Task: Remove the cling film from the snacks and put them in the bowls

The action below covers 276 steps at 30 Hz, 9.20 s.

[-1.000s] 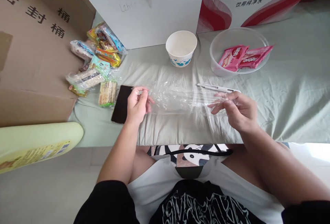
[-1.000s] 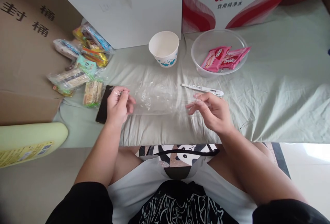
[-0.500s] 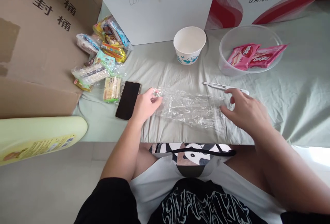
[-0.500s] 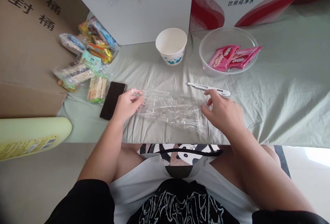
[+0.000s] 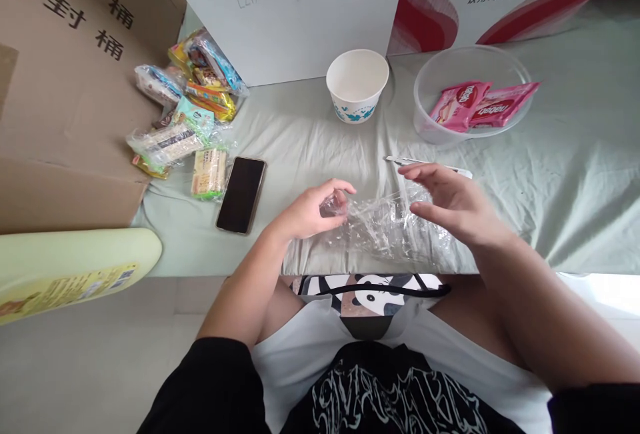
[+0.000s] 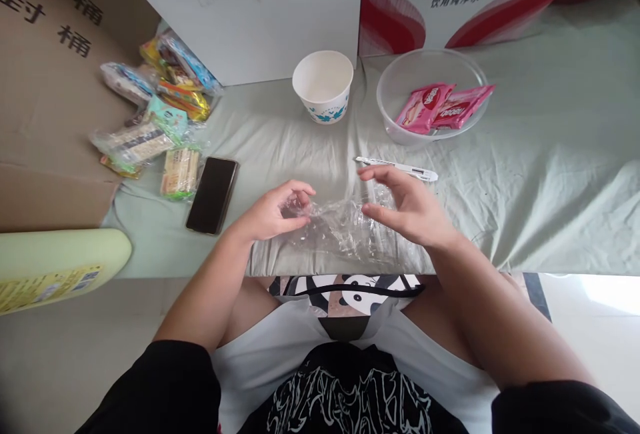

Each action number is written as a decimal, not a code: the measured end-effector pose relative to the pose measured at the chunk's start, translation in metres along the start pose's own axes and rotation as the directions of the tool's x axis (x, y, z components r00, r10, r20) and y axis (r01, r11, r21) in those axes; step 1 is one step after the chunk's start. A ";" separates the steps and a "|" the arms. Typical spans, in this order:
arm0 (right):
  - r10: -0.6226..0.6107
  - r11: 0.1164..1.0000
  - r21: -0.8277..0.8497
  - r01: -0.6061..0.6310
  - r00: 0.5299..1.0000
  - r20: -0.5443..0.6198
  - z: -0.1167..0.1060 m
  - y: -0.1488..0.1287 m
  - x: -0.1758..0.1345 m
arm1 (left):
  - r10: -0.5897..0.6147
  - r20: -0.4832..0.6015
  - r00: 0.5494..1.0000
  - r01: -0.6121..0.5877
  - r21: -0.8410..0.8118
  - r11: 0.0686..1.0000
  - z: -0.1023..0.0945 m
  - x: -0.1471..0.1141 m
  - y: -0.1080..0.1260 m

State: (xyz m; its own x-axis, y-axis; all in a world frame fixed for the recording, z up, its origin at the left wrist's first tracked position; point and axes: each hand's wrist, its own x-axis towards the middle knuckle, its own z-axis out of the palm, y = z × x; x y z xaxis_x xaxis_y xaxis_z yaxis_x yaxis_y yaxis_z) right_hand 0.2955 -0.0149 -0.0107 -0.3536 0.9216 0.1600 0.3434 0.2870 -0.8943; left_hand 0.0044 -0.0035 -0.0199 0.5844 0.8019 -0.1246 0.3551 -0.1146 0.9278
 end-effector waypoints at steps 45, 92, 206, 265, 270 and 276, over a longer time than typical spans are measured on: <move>0.413 0.705 0.610 -0.361 0.909 0.060 0.049 0.011 0.018 | -0.195 -0.209 0.958 0.093 -0.417 0.904 0.014 0.016 -0.009; 0.339 0.749 0.567 -0.343 0.934 0.118 0.065 0.003 0.006 | -0.146 -0.034 0.989 0.093 -0.627 0.773 0.027 0.028 -0.003; 0.297 0.951 0.119 -0.285 0.950 -0.097 0.045 0.013 0.006 | 0.140 -0.640 0.755 -0.038 0.171 0.985 0.037 0.024 -0.021; -0.107 0.879 -0.448 -0.164 0.847 -0.520 -0.022 0.024 0.006 | 0.211 -0.369 0.905 -0.061 0.378 0.924 0.009 0.008 -0.012; -0.315 0.897 -0.419 0.141 0.869 -0.381 -0.021 0.014 0.003 | 0.453 -0.483 0.749 -0.192 0.496 0.847 0.004 0.002 -0.004; -0.256 0.886 -0.359 0.294 0.955 0.150 0.007 0.002 -0.004 | 0.370 -0.242 0.897 -0.220 0.482 0.848 0.009 -0.029 0.023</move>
State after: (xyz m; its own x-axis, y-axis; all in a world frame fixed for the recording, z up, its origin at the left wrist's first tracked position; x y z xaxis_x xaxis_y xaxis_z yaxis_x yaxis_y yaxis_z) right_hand 0.2909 -0.0196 -0.0160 -0.5565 0.7671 0.3192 0.5125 0.6193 -0.5948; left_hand 0.0020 -0.0344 0.0016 0.4788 0.8189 0.3164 0.5244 -0.5558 0.6451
